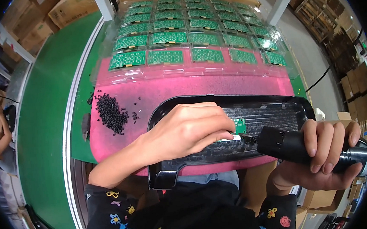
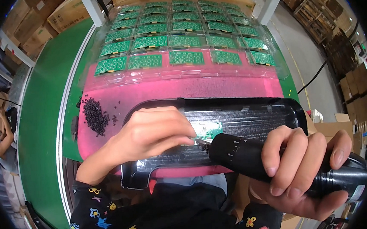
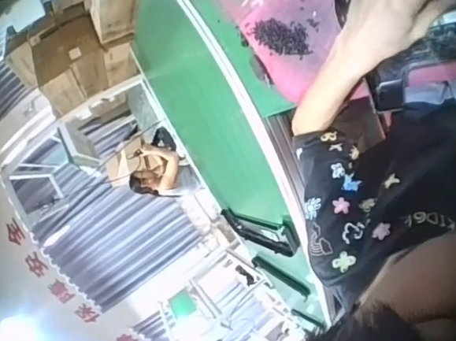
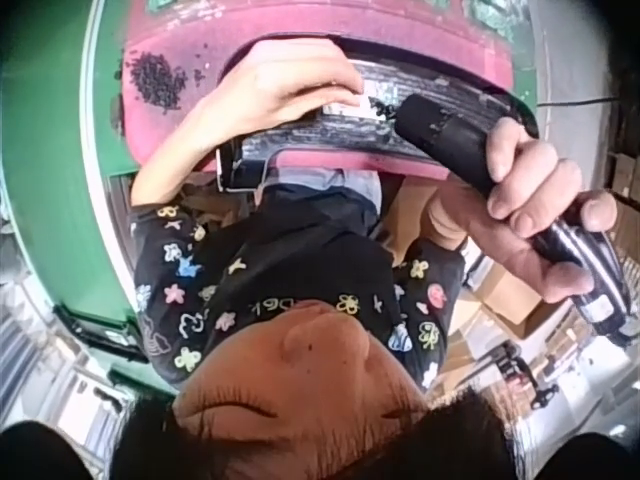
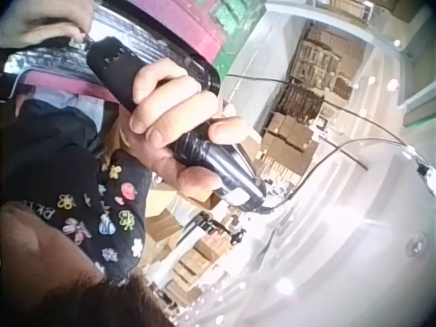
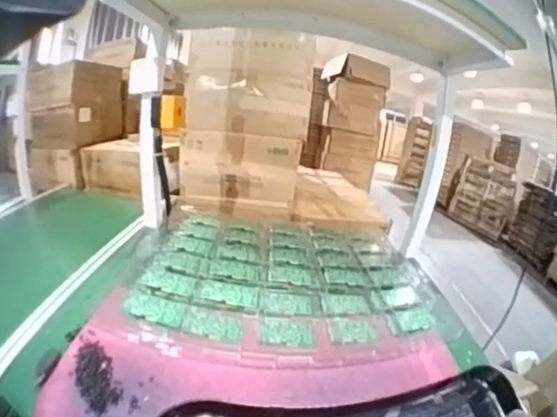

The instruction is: Installing circuit boards into plastic housings using an electric screwdriver.

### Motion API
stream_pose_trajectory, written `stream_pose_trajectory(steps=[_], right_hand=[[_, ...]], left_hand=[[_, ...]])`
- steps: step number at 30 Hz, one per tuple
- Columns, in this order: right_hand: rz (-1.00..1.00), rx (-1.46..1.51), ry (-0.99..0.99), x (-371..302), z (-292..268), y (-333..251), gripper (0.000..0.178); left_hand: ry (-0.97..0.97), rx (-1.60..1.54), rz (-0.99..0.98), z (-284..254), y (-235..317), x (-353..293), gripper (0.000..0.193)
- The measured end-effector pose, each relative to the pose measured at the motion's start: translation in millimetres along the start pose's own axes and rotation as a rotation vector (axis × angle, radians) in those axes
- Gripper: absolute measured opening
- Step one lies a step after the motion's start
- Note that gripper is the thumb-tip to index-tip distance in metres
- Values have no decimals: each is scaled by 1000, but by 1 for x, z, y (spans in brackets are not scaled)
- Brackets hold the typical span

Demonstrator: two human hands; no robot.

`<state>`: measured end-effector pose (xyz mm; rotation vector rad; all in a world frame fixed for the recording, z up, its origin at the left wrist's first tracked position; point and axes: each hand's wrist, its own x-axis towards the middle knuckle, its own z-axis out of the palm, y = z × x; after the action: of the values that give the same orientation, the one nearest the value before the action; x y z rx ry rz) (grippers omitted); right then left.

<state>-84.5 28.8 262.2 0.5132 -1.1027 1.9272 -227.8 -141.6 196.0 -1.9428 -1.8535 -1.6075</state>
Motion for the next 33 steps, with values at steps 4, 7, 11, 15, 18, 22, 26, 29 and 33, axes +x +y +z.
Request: stream_pose_trajectory(steps=[4,7,11,15,18,22,26,29,33], right_hand=[[-26,6,-42,-2,1,6,40],[18,53,-91,-2,4,10,31],[16,22,-102,-3,3,11,32],[19,-18,-151,-6,0,15,33],[27,8,-161,-6,-7,14,35],[51,-100,-165,5,-20,15,36],[168,-263,-152,7,-40,34,39],[230,-327,-107,6,-50,44,37],[278,-333,-108,7,-56,51,35]], left_hand=[[15,-34,1,2,-1,-1,15],[42,-72,0,4,-1,-3,14],[16,-85,-33,6,-1,-4,12],[-114,-173,-174,1,0,-3,11],[-136,-106,-219,2,-6,-5,12],[-120,31,-302,-2,-11,-4,11],[-67,210,-299,-3,-14,-8,7],[-158,322,-363,-6,-9,-4,9],[-133,230,-303,-6,-12,-5,13]])
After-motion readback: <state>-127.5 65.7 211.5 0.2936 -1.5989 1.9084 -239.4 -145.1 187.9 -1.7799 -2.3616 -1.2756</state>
